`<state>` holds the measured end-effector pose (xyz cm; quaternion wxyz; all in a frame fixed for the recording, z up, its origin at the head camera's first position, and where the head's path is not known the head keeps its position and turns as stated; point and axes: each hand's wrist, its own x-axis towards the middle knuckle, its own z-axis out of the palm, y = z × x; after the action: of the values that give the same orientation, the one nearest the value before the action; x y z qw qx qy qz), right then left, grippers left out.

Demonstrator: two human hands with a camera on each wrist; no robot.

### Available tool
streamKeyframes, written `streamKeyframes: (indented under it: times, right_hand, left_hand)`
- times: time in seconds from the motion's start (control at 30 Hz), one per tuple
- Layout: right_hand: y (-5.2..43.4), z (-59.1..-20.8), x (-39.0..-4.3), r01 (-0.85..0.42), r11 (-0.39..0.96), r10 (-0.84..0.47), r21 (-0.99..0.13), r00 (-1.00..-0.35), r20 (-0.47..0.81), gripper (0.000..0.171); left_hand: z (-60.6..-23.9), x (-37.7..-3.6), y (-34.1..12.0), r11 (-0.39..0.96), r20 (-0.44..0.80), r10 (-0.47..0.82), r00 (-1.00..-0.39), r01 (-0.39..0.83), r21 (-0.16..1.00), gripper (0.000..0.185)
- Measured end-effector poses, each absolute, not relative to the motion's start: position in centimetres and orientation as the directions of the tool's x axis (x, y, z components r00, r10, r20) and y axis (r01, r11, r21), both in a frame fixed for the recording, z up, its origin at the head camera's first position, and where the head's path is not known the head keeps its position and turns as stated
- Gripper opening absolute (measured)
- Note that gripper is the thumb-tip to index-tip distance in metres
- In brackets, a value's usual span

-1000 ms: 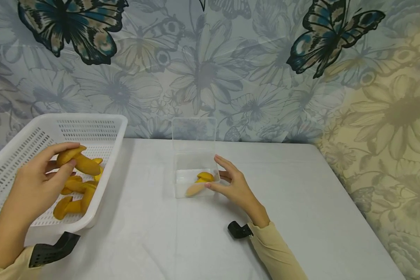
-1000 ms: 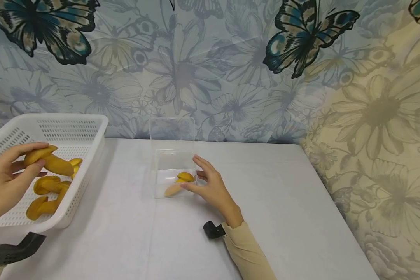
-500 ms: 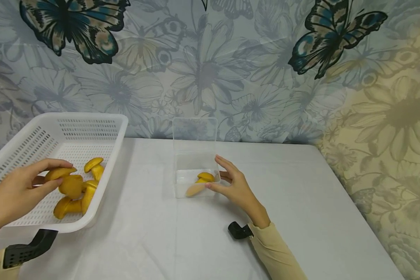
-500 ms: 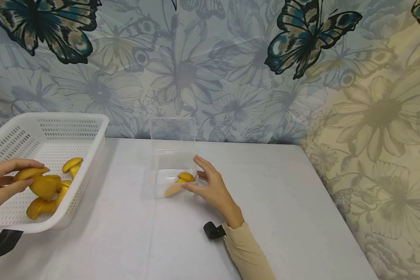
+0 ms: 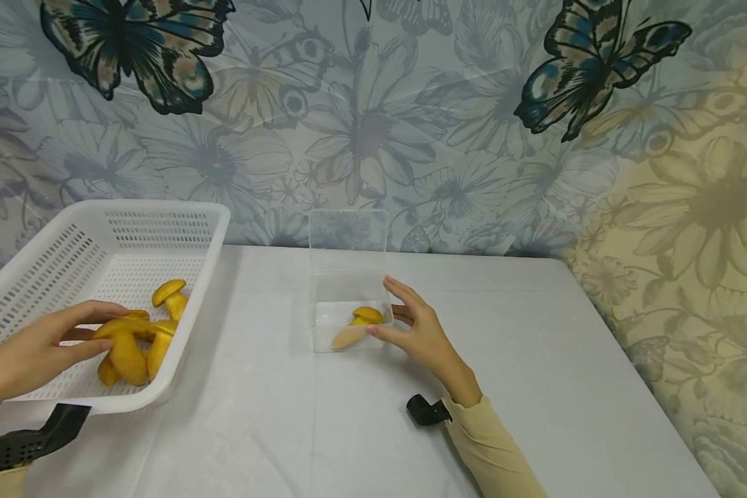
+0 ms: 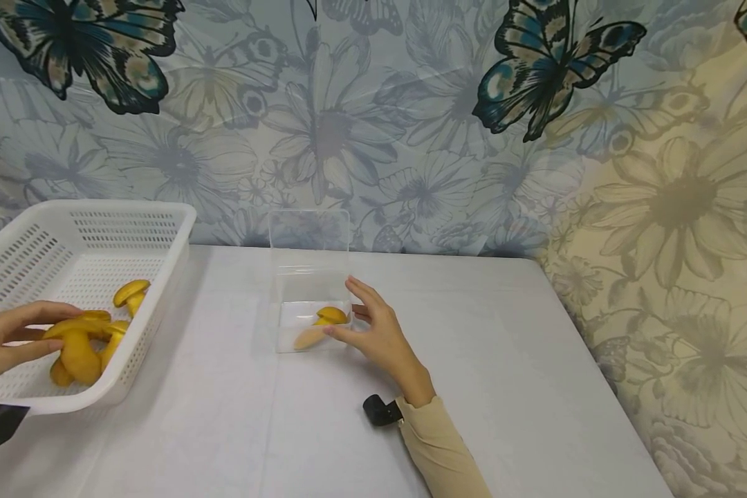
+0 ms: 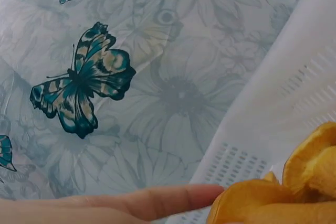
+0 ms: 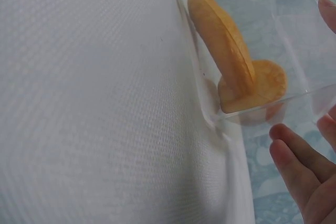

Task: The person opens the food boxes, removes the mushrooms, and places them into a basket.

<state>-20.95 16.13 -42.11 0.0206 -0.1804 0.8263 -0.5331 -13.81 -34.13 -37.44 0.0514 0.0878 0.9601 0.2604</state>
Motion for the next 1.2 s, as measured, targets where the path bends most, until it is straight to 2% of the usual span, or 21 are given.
streamKeyframes:
  times: [0.27,0.43,0.67,0.8,1.0,1.2]
  right_hand:
    - [16.2,-42.0,-20.8,-0.271,0.378,-0.314,-0.886,-0.937,0.153,0.085]
    - [16.2,-42.0,-20.7,-0.272,0.376,-0.316,-0.886,-0.936,0.153,0.086]
    - [16.2,-41.9,-20.8,-0.271,0.373,-0.322,-0.887,-0.935,0.150,0.085]
    - [16.2,-41.8,-20.8,-0.266,0.385,-0.318,-0.884,-0.937,0.143,0.085]
    - [16.2,-41.7,-20.8,-0.263,0.412,-0.309,-0.872,-0.941,0.138,0.085]
    - [16.2,-41.7,-20.8,-0.264,0.407,-0.314,-0.874,-0.940,0.137,0.084]
  left_hand:
    - [-36.3,-13.3,-34.3,0.884,-0.094,0.126,-0.988,0.068,0.463,0.060]
    - [-35.3,-12.7,-33.7,0.897,-0.036,0.127,-0.991,0.100,0.430,0.060]
    - [-34.8,-12.1,-32.3,0.895,0.092,0.144,-0.985,0.169,0.412,0.058]
    - [-34.1,-11.7,-31.0,0.879,0.211,0.163,-0.964,0.239,0.413,0.053]
    - [-32.9,-11.4,-28.2,0.858,0.318,0.159,-0.935,0.290,0.424,0.051]
    - [-32.9,-11.6,-25.6,0.799,0.454,0.258,-0.853,0.453,0.396,0.053]
